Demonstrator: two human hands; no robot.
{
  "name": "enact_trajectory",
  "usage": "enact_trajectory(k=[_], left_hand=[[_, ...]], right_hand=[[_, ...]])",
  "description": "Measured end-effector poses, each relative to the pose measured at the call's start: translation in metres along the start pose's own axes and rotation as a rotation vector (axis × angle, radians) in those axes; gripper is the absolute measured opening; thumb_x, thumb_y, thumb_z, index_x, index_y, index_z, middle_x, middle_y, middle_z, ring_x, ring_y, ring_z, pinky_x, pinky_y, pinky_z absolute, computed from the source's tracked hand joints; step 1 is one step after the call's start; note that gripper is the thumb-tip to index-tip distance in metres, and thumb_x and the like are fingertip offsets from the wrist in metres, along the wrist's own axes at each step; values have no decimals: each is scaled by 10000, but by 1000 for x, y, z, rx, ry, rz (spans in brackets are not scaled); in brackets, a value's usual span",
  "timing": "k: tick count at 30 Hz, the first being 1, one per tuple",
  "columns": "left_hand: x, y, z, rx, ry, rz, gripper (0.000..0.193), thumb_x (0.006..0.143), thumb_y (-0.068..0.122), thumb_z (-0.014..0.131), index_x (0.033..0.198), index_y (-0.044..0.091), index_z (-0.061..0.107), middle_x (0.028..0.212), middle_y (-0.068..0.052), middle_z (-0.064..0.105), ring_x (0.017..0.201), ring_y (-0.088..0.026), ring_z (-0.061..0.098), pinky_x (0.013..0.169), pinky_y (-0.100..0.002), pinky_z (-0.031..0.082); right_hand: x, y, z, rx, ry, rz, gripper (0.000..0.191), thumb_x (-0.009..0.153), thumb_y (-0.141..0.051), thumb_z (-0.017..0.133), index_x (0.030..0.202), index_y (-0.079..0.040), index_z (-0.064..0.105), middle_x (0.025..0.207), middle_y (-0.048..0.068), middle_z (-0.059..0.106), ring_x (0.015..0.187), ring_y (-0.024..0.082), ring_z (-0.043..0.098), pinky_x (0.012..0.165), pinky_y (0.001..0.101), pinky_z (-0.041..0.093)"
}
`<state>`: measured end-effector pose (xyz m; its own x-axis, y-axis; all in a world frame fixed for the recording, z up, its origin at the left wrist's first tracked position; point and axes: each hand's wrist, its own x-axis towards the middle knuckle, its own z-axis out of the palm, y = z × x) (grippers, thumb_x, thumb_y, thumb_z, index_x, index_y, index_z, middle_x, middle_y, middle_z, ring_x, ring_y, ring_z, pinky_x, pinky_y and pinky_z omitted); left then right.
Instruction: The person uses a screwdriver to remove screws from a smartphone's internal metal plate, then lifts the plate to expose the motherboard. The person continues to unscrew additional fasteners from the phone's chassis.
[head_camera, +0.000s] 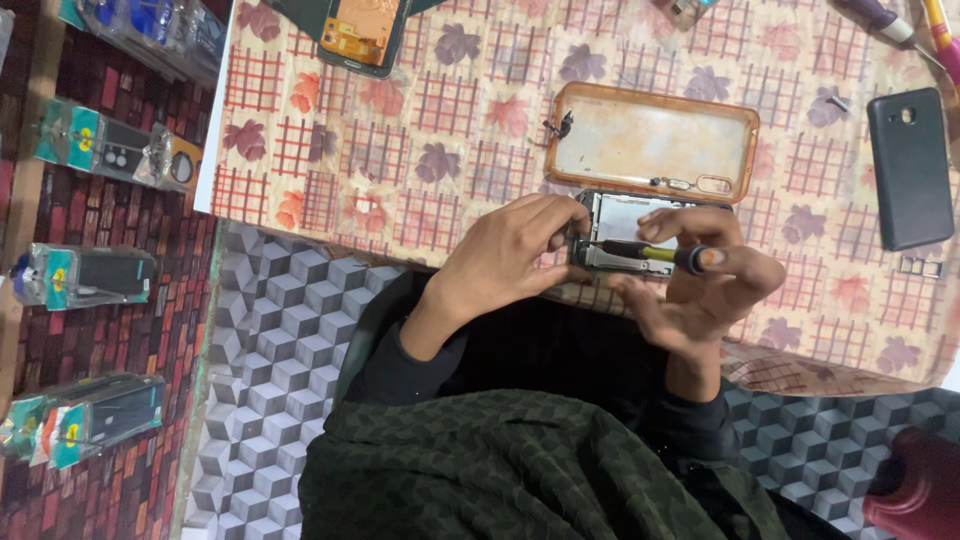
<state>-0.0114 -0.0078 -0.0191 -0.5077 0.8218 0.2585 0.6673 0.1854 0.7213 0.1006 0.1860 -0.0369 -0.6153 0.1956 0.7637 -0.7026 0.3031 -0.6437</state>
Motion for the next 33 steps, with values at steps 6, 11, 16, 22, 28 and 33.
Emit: enact_trajectory(k=[6, 11, 16, 22, 28, 33], left_hand=[[-1, 2, -2, -52, 4, -10, 466, 789, 267, 863, 1128, 97, 592, 905, -27, 645, 790, -184, 668, 713, -343, 554], [0, 3, -5, -38, 17, 10, 452, 799, 292, 865, 1110, 83, 613, 926, -49, 651, 824, -228, 668, 720, -377, 548], [1, 4, -7, -22, 14, 27, 422, 781, 202, 841, 1115, 81, 613, 987, -62, 654, 914, -272, 665, 765, -403, 549], [2, 1, -10, -3, -36, 41, 393, 775, 183, 825, 1088, 76, 612, 997, -63, 648, 944, -290, 658, 780, -408, 544], [3, -1, -13, -14, -73, 66, 365, 837, 274, 814, 1042, 54, 608, 948, -83, 626, 912, -299, 649, 758, -425, 534], [3, 4, -21, 32, -60, 103, 187, 983, 157, 687, 1118, 48, 618, 985, -96, 631, 932, -306, 650, 771, -427, 550]], right_hand=[[-2, -4, -2, 34, -27, 91, 592, 960, 210, 593, 1338, -139, 301, 1122, 238, 643, 1112, 303, 713, 956, 440, 680], [-9, -4, -2, 124, 47, 115, 577, 1009, 173, 596, 1369, -183, 319, 1124, 187, 653, 1068, 226, 709, 976, 423, 681], [-14, -4, -6, 107, 120, 138, 591, 1016, 142, 631, 1381, -200, 315, 1111, 161, 662, 1052, 200, 716, 967, 413, 685], [-26, -10, -7, 45, 156, 218, 603, 1069, 148, 649, 1389, -207, 282, 1145, 169, 657, 1067, 197, 723, 1007, 416, 682], [-25, 0, -18, 30, 216, 180, 645, 975, 171, 684, 1361, -173, 298, 1164, 174, 681, 1018, 222, 728, 929, 424, 694], [-29, -6, -34, -25, 250, 126, 648, 1009, 182, 711, 1383, -185, 331, 1162, 166, 723, 1050, 220, 742, 926, 378, 698]])
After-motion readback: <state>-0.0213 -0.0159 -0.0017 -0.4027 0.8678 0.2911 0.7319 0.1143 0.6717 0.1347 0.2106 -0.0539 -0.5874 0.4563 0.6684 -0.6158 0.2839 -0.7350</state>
